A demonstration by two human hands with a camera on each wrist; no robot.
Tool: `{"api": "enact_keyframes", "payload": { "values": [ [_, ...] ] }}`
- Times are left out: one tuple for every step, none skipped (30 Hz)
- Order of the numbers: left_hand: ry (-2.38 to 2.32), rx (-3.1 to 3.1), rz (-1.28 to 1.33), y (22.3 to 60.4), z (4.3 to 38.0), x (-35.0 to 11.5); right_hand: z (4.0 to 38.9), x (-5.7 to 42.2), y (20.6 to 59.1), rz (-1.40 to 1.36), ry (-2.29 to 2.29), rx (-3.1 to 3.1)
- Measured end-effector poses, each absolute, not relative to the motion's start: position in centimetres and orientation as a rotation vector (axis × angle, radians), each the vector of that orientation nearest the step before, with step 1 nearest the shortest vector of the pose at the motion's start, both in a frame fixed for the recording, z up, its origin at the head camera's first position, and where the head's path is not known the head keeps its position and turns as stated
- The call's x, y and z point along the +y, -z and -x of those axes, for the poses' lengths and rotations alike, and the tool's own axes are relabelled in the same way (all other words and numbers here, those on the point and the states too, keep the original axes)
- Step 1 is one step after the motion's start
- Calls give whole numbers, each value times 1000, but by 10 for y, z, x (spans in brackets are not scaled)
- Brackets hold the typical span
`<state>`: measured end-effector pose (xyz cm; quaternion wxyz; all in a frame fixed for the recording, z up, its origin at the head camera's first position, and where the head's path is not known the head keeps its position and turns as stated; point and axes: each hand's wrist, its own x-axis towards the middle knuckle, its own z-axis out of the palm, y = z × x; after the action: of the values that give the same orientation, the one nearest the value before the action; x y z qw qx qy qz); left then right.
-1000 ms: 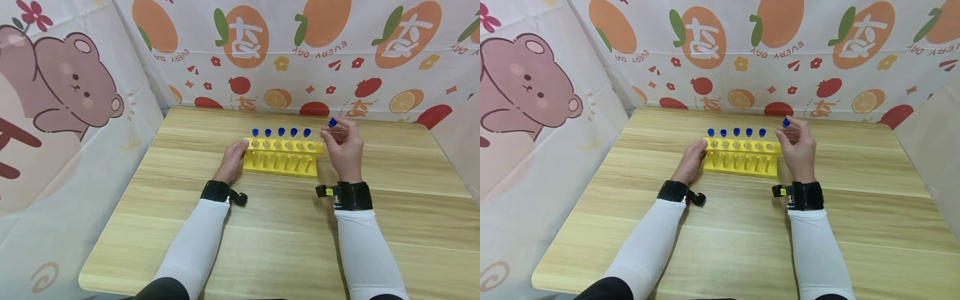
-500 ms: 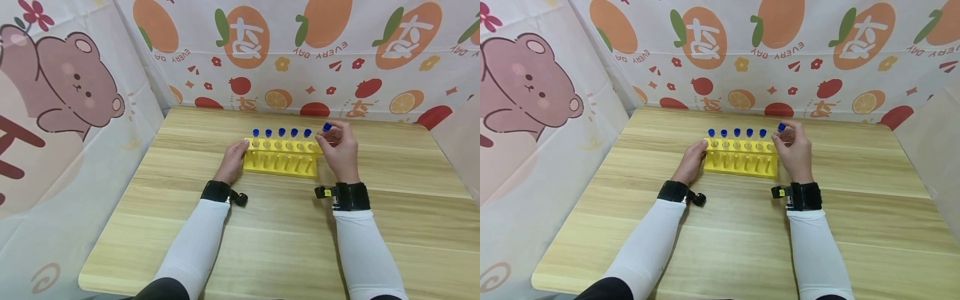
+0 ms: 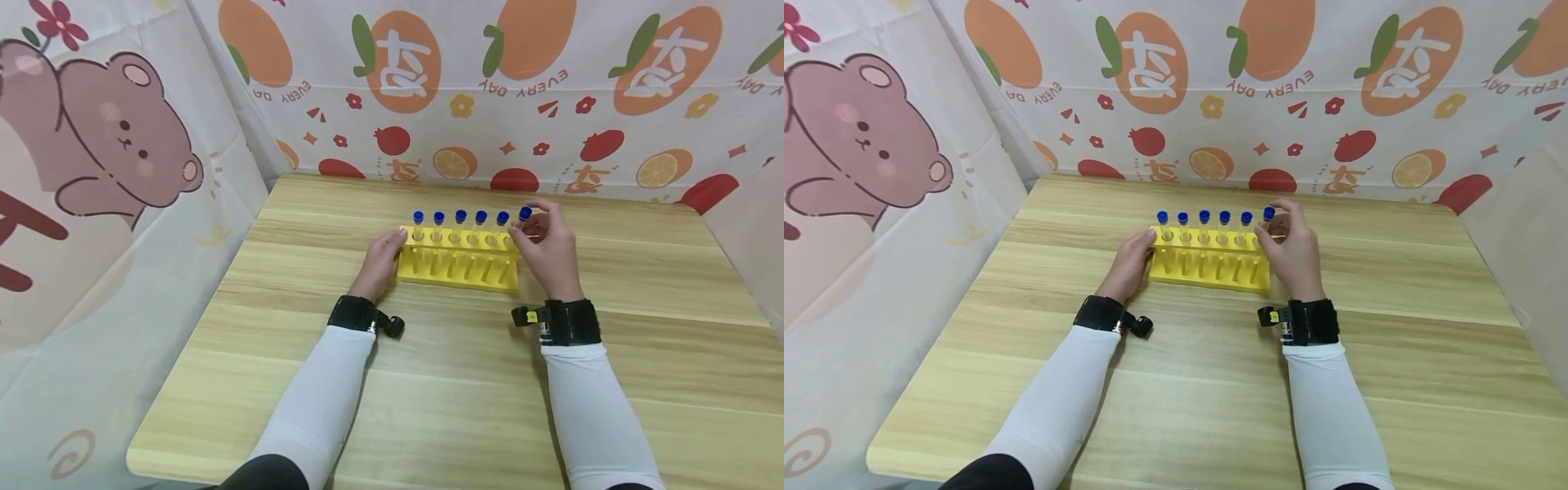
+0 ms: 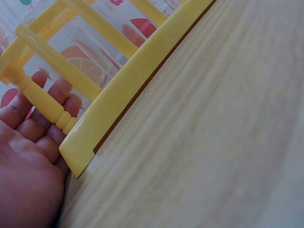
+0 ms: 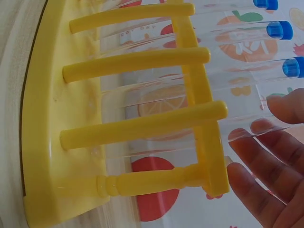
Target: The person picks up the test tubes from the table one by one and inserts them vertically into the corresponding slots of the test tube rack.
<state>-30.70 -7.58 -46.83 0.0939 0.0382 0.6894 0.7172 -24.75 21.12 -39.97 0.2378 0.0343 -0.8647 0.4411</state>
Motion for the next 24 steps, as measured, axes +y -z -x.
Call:
{"api": "enact_keyframes", "payload": {
  "values": [
    [-2128,2052,-114,468,308,-76,248,211,399,-98,-1199,-2379],
    [-2127,2061,-112,468,308,-76,248,210,398,-103,-1193,-2385],
    [-2126,2064,-109,467,309,-76,249,210,398,-108,-1190,-2390],
    [-2123,2068,-108,467,309,-76,249,210,397,-111,-1187,-2395],
    [-2118,2069,-106,467,309,-76,249,210,397,-111,-1188,-2402],
    [-2118,2062,-101,467,309,-76,248,209,397,-112,-1192,-2406],
    [-2116,2058,-95,467,309,-76,248,209,397,-111,-1195,-2412],
    [-2114,2054,-88,467,309,-76,247,209,398,-112,-1195,-2416],
    [-2117,2045,-88,467,308,-76,247,209,398,-113,-1192,-2422],
    [-2116,2043,-89,468,308,-76,247,209,398,-112,-1186,-2428],
    [-2120,2042,-90,468,308,-76,247,209,399,-116,-1179,-2431],
    [-2125,2040,-93,468,307,-76,247,209,399,-123,-1173,-2432],
    [-2128,2041,-99,468,307,-75,247,209,400,-129,-1165,-2434],
    [-2130,2043,-105,469,307,-75,248,210,400,-135,-1161,-2433],
    [-2128,2045,-109,469,307,-75,248,210,400,-140,-1160,-2434],
    [-2125,2048,-109,470,306,-75,248,210,401,-145,-1162,-2436],
    [-2122,2048,-105,470,306,-75,248,210,402,-150,-1164,-2441],
    [-2119,2047,-103,471,306,-75,248,210,403,-154,-1169,-2445],
    [-2116,2045,-100,471,306,-75,247,210,404,-154,-1173,-2452],
    [-2115,2047,-99,471,305,-75,247,210,405,-154,-1179,-2456],
    [-2113,2050,-98,471,305,-75,247,210,405,-156,-1187,-2460],
    [-2117,2052,-100,471,305,-75,247,210,405,-158,-1191,-2463],
    [-2121,2053,-104,471,306,-75,248,210,405,-159,-1193,-2466],
    [-2124,2056,-110,470,306,-75,248,210,405,-159,-1197,-2466]
  ]
}}
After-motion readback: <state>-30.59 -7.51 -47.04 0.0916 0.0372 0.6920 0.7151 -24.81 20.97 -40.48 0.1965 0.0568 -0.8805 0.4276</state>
